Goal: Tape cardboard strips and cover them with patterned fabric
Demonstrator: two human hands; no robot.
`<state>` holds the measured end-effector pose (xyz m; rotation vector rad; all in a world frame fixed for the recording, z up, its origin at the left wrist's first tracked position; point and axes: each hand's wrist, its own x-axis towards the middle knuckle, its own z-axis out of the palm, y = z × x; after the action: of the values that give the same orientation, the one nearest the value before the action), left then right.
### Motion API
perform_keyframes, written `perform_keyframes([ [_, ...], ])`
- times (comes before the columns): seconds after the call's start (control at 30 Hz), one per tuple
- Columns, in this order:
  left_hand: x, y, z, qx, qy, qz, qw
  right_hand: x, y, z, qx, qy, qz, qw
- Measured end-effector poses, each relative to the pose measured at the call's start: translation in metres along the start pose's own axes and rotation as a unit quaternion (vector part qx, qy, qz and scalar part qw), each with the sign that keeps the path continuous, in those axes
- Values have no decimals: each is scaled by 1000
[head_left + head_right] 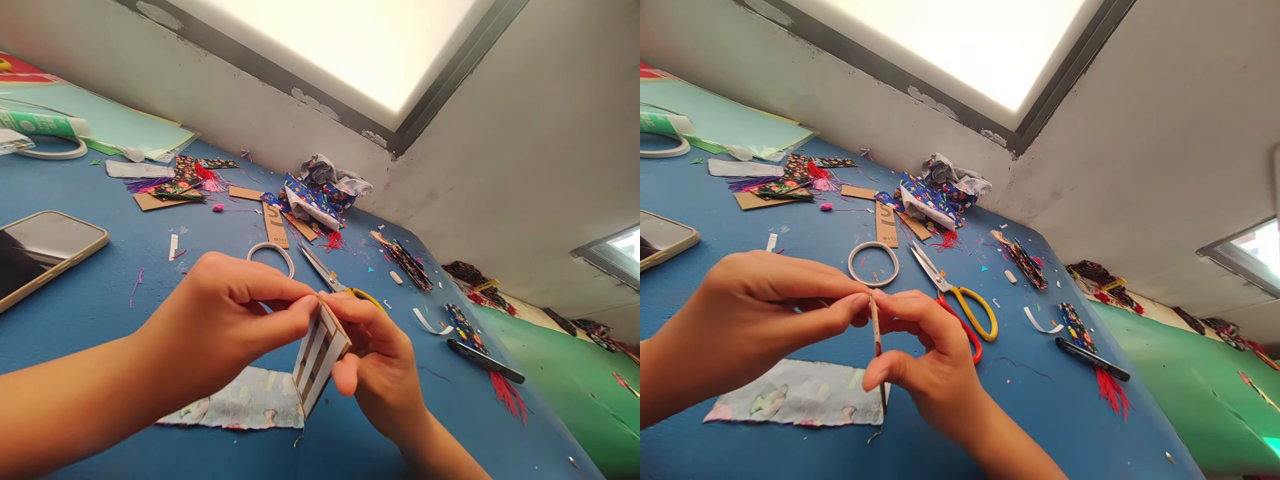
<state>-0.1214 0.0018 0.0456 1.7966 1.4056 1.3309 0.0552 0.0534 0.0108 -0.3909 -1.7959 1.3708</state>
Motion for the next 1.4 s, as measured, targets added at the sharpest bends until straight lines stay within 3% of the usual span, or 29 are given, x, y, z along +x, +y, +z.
perform_keyframes([
  [0.2, 1, 1, 1, -36, 2, 9, 999, 0, -1, 1, 2, 1, -6, 1000],
  [0.43, 0, -1, 1, 17, 2, 50, 999, 0, -2, 0, 5, -8, -5, 1000],
  [0.77, 1, 0, 1, 45, 1, 53, 998, 0, -1, 0, 3, -9, -3, 1000],
  [0.9, -1, 0, 2, 40, 5, 45, 998, 0, -2, 0, -3, 2, 6, 1000],
  [1.03, -3, 0, 4, -34, 13, 5, 999, 0, -2, 1, -12, 20, 4, 1000],
  [1.17, -5, 2, 6, -82, 30, -27, 996, -1, 0, 1, -39, 42, -48, 997],
  [1.4, -5, 7, 6, -59, 17, -4, 998, -6, 3, -3, -192, 51, -145, 969],
])
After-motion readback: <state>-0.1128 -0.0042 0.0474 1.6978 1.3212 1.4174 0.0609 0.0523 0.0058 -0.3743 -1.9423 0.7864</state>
